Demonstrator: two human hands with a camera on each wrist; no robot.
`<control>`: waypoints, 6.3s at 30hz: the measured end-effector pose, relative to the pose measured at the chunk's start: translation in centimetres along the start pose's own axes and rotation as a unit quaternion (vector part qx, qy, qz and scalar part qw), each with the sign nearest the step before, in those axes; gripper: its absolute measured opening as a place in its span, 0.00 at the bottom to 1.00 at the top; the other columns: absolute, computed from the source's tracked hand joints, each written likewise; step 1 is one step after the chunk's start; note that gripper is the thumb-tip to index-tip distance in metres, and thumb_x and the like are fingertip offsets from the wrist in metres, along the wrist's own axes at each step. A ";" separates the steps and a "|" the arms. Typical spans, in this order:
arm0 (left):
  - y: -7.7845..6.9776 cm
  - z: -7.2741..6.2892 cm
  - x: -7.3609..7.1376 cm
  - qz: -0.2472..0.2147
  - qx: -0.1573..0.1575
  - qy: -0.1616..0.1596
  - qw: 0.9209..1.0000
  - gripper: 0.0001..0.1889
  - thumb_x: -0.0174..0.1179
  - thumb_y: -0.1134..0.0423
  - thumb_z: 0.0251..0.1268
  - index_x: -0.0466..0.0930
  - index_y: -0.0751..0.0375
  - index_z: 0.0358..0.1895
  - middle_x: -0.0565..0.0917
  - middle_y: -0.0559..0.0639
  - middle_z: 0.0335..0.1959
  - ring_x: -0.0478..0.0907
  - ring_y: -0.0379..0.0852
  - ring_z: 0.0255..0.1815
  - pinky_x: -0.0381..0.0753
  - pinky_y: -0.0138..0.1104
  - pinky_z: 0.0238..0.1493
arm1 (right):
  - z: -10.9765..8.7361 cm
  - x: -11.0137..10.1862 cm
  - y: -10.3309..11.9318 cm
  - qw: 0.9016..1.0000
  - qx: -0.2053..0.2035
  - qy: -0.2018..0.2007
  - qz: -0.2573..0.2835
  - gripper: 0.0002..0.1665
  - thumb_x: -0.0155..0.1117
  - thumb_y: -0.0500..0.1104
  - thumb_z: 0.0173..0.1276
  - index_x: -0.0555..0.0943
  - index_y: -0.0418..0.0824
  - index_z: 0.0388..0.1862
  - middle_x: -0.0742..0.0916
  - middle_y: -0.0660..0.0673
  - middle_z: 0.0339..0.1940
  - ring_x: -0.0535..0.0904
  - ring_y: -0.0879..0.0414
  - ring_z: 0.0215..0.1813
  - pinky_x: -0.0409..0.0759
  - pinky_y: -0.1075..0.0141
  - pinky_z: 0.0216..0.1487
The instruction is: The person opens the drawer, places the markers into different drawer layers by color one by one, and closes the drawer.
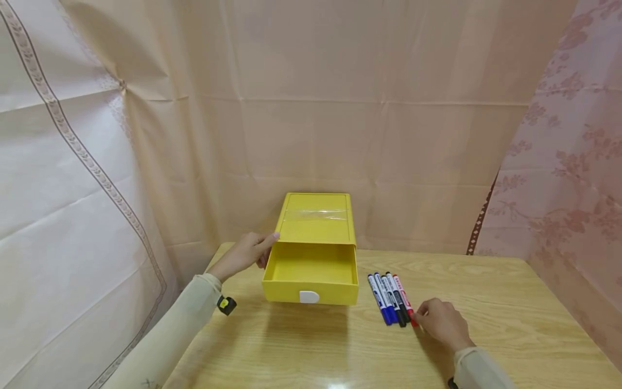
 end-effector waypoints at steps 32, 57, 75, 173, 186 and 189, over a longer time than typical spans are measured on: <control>0.1 0.0 0.1 0.008 -0.001 -0.008 1.000 0.32 0.43 0.38 0.82 0.80 0.59 0.27 0.83 0.52 0.21 0.82 0.51 0.22 0.84 0.42 0.29 | 0.4 -0.5 0.0 0.999 0.027 -0.021 -0.016 0.09 0.76 0.44 0.61 0.85 0.43 0.26 0.84 0.48 0.27 0.75 0.50 0.31 0.72 0.56 0.28; 0.1 0.0 0.0 -0.005 -0.001 -0.001 1.000 0.34 0.43 0.35 0.81 0.81 0.59 0.27 0.84 0.55 0.23 0.83 0.51 0.23 0.86 0.50 0.33 | 0.2 -1.1 -1.3 0.999 0.028 -0.029 0.011 0.07 0.75 0.44 0.60 0.86 0.42 0.27 0.80 0.49 0.22 0.74 0.52 0.28 0.69 0.60 0.25; 0.4 -0.1 0.2 -0.007 0.003 -0.001 1.000 0.33 0.43 0.36 0.82 0.80 0.60 0.27 0.85 0.61 0.26 0.83 0.52 0.23 0.86 0.54 0.36 | -0.1 -1.6 -0.7 0.999 0.020 -0.033 0.027 0.07 0.71 0.42 0.64 0.87 0.42 0.28 0.82 0.52 0.19 0.75 0.54 0.25 0.69 0.61 0.25; 0.0 -0.2 0.1 -0.019 0.015 0.005 1.000 0.30 0.43 0.39 0.83 0.79 0.59 0.30 0.83 0.58 0.25 0.84 0.62 0.28 0.85 0.51 0.35 | -1.7 -5.6 5.1 0.990 -0.063 -0.092 0.085 0.09 0.70 0.44 0.71 0.88 0.39 0.41 0.88 0.50 0.30 0.81 0.58 0.29 0.74 0.64 0.23; -0.3 -0.3 -0.3 0.027 0.022 -0.003 0.999 0.28 0.43 0.45 0.85 0.80 0.61 0.30 0.82 0.51 0.22 0.83 0.53 0.24 0.84 0.42 0.31 | -2.1 -5.9 5.7 0.987 -0.076 -0.098 0.099 0.08 0.71 0.44 0.71 0.88 0.39 0.40 0.88 0.51 0.30 0.82 0.57 0.28 0.75 0.65 0.23; -0.3 -0.3 -0.3 0.025 0.022 -0.004 0.999 0.29 0.43 0.44 0.85 0.80 0.62 0.31 0.82 0.52 0.22 0.82 0.53 0.24 0.84 0.44 0.32 | -2.2 -6.0 5.8 0.987 -0.081 -0.101 0.099 0.08 0.71 0.43 0.71 0.88 0.39 0.40 0.88 0.51 0.31 0.83 0.57 0.28 0.76 0.65 0.23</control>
Point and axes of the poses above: each hand's wrist, its own z-axis towards the middle knuckle, its own x-axis out of the palm, y = z × x, the point moved 4 cm from there along z, towards the middle knuckle
